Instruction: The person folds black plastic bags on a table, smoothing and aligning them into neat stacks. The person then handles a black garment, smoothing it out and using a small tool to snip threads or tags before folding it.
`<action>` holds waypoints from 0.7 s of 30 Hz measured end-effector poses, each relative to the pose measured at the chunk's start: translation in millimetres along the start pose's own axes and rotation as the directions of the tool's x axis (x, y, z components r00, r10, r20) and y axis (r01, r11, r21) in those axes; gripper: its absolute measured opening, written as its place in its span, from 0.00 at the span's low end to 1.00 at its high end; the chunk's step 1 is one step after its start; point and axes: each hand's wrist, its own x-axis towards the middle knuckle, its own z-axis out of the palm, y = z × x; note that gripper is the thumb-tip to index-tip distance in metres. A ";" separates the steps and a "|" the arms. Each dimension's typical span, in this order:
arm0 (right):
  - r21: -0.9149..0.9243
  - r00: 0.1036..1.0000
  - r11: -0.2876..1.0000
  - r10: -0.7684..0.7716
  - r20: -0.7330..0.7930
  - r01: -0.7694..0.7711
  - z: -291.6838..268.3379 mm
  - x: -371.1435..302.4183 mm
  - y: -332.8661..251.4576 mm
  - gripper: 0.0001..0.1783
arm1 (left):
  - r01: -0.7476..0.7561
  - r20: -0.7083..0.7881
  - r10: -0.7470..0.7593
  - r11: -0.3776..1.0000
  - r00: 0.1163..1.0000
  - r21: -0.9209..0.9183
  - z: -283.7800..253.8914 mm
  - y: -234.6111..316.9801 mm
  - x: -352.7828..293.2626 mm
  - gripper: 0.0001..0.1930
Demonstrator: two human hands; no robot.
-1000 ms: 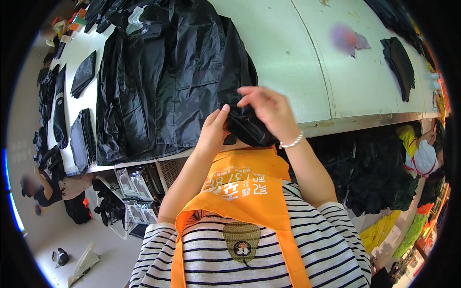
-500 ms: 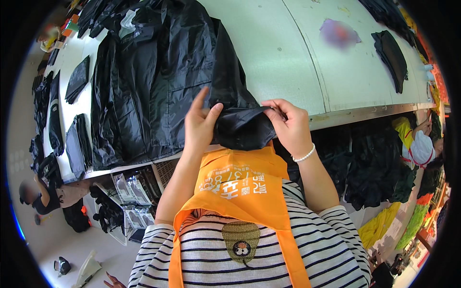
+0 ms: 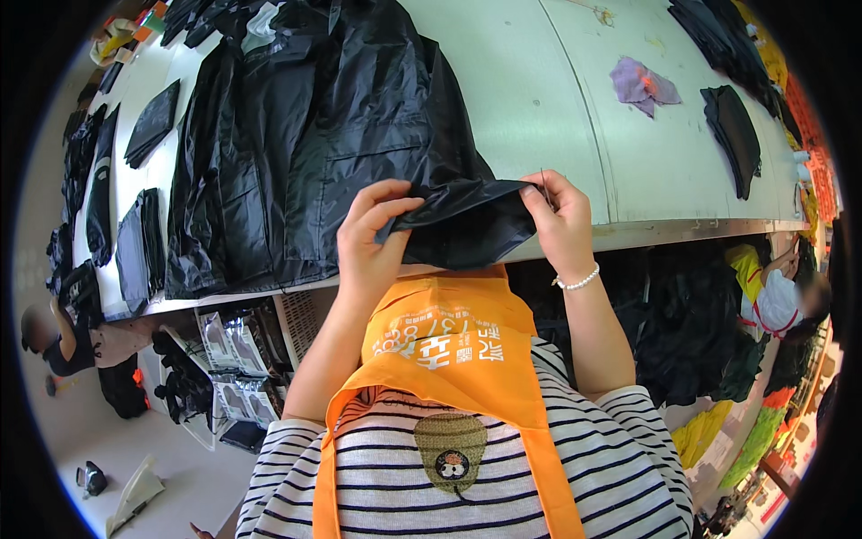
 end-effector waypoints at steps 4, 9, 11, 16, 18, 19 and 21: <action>-0.243 0.998 0.970 -0.006 0.058 0.019 -6.5 -8.3 1.6 0.07 | -0.039 -0.051 0.043 0.997 0.998 0.066 -8.9 6.9 0.7 0.14; -0.307 0.882 0.829 -0.460 0.102 0.468 12.5 -25.6 -25.4 0.22 | -0.097 -0.073 0.103 0.991 0.992 0.093 -10.4 13.3 0.4 0.13; -0.363 0.808 0.726 -0.564 0.172 0.584 23.0 -27.6 -26.8 0.21 | -0.107 -0.059 0.112 0.990 0.992 0.092 -7.9 16.4 1.6 0.14; -0.273 0.809 0.762 -0.547 0.214 0.587 27.2 -21.1 -32.4 0.13 | -0.233 -0.095 0.246 0.964 0.965 0.129 -4.1 22.2 3.3 0.15; -0.019 0.898 0.935 -0.335 0.286 0.355 22.7 -24.5 -45.7 0.11 | -0.327 -0.085 0.341 0.934 0.936 0.145 -4.6 20.2 6.1 0.15; -0.069 0.897 0.923 -0.347 0.274 0.378 22.3 -23.8 -47.4 0.11 | -0.372 -0.080 0.387 0.916 0.919 0.150 -4.5 19.4 6.7 0.15; -0.168 0.894 0.893 -0.372 0.248 0.418 22.1 -20.4 -50.1 0.11 | -0.404 -0.044 0.415 0.901 0.909 0.157 -5.1 18.4 5.8 0.14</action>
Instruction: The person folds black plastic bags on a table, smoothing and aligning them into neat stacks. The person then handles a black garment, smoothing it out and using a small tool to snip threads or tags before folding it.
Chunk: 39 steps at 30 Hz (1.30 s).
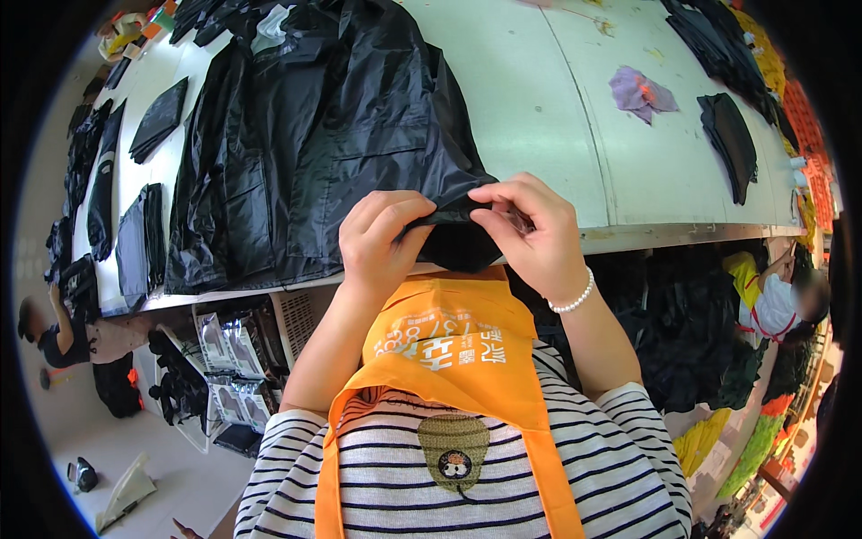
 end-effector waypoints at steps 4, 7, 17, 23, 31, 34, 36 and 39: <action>-0.120 0.994 0.987 -0.107 0.010 0.108 7.5 5.9 5.2 0.09 | -0.054 0.035 0.052 0.997 0.998 0.046 -0.3 2.5 0.2 0.13; -0.174 0.986 0.971 -0.168 -0.002 0.165 11.4 8.8 3.4 0.10 | -0.036 0.027 0.034 0.997 0.999 0.064 -0.5 0.6 -0.1 0.13; -0.129 0.990 0.985 -0.120 -0.071 0.110 8.4 10.4 6.4 0.08 | -0.077 0.047 0.074 0.995 0.996 0.063 1.9 1.0 4.5 0.12; -0.097 0.996 0.995 -0.020 -0.088 0.011 6.0 13.5 1.4 0.14 | -0.075 0.052 0.072 0.996 0.996 0.056 0.3 -1.0 7.4 0.12; -0.001 1.000 1.000 0.009 -0.004 -0.009 2.7 -3.2 -5.7 0.18 | 0.007 0.019 -0.007 1.000 1.000 0.007 2.5 -0.2 8.2 0.12; -0.254 0.992 0.960 -0.127 -0.012 0.120 0.7 -0.9 4.4 0.13 | 0.118 0.107 -0.111 0.991 0.988 -0.058 3.7 4.2 13.4 0.09; -0.207 0.995 0.975 -0.091 -0.046 0.079 -4.5 5.2 0.1 0.08 | 0.265 0.236 -0.229 0.955 0.944 -0.135 -1.7 3.8 22.3 0.08; 0.066 0.995 0.993 0.099 0.005 -0.099 -14.0 16.6 -1.7 0.05 | 0.537 0.441 -0.347 0.717 0.828 -0.444 -5.8 -10.6 23.3 0.08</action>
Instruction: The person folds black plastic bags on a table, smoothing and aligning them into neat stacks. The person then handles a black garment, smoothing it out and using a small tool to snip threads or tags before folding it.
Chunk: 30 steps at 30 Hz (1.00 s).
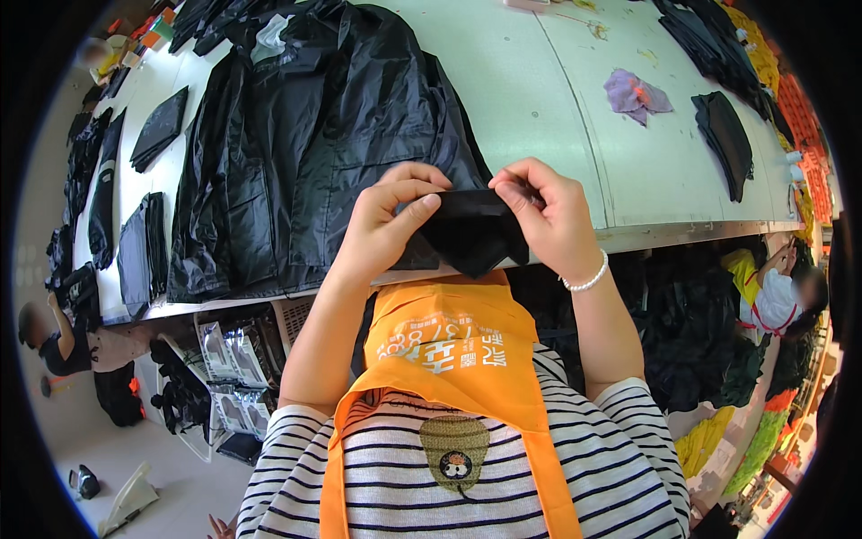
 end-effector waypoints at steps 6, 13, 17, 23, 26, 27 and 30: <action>0.101 0.995 0.990 0.095 0.005 -0.095 -2.7 8.1 7.0 0.08 | 0.342 0.089 -0.350 0.773 0.932 -0.535 7.6 10.5 -1.8 0.13; -0.312 0.983 0.934 -0.184 0.000 0.175 -13.6 -11.2 -16.7 0.09 | 0.382 0.066 -0.404 0.783 0.912 -0.491 6.9 11.6 1.5 0.14; -0.429 0.987 0.889 -0.158 0.045 0.161 -12.2 -16.7 -15.1 0.11 | 0.401 0.097 -0.412 0.761 0.906 -0.510 11.1 14.7 5.4 0.14; -0.379 0.983 0.909 -0.184 0.006 0.172 -4.7 -15.1 -3.4 0.11 | 0.374 0.106 -0.386 0.732 0.916 -0.570 16.6 19.4 10.5 0.15; -0.359 0.984 0.918 -0.178 0.007 0.169 -4.8 -13.0 -2.0 0.11 | 0.372 0.100 -0.388 0.733 0.916 -0.570 17.0 20.7 11.3 0.17; -0.351 0.984 0.921 -0.175 0.009 0.167 -4.7 -12.4 -2.0 0.11 | 0.372 0.104 -0.384 0.737 0.918 -0.565 17.2 21.8 11.3 0.18; -0.327 0.983 0.928 -0.183 0.007 0.175 -3.4 -11.0 -0.8 0.11 | 0.382 0.112 -0.393 0.723 0.913 -0.575 15.4 22.3 12.0 0.20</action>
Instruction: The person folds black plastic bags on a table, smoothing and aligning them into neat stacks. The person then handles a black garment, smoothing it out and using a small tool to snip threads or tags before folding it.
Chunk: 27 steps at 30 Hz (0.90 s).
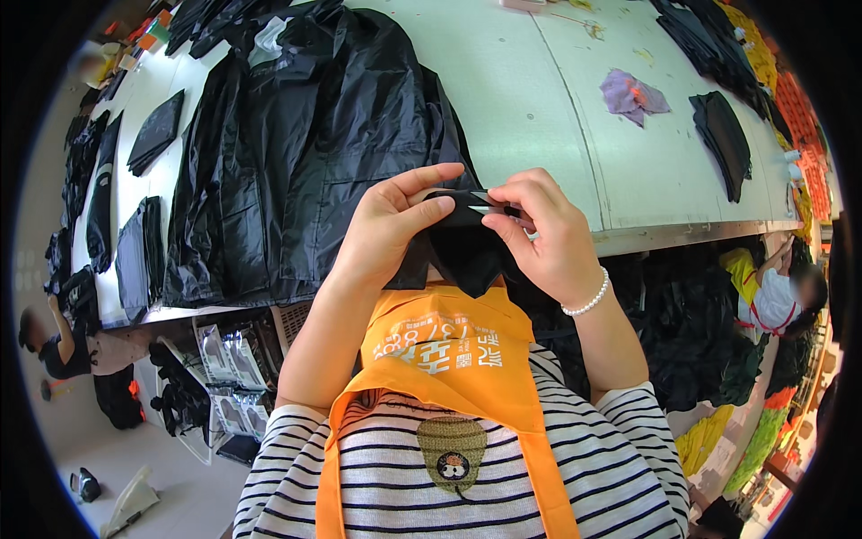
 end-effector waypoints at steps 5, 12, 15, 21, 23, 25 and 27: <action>-0.005 0.999 1.000 -0.026 0.036 0.027 -2.3 1.7 -0.8 0.11 | -0.012 -0.020 0.012 1.000 1.000 0.014 -3.7 0.2 1.5 0.20; -0.009 0.997 1.000 -0.011 0.078 0.012 -1.9 4.1 0.8 0.10 | -0.027 -0.056 0.038 0.983 0.998 0.180 -4.2 0.5 1.2 0.21; 0.026 0.994 1.000 -0.012 0.109 0.009 -3.1 5.7 -0.9 0.10 | -0.030 -0.044 0.041 0.972 0.998 0.233 -3.7 1.3 0.5 0.22; 0.101 0.993 0.995 -0.001 0.115 -0.010 -2.1 6.5 3.4 0.11 | -0.039 -0.040 0.052 0.961 0.998 0.272 -1.3 3.4 -1.3 0.22; 0.088 0.989 0.996 -0.014 0.144 0.001 -2.8 8.4 0.6 0.11 | -0.031 -0.037 0.044 0.953 0.998 0.300 -1.6 3.7 -2.6 0.21; 0.101 0.987 0.995 -0.017 0.157 0.001 -2.8 9.0 0.8 0.11 | -0.011 -0.030 0.023 0.936 0.999 0.352 -2.7 4.6 -3.8 0.21; 0.141 0.988 0.990 -0.011 0.157 -0.011 -1.5 8.7 4.6 0.11 | -0.014 -0.032 0.027 0.930 0.999 0.367 -3.1 4.2 -4.2 0.21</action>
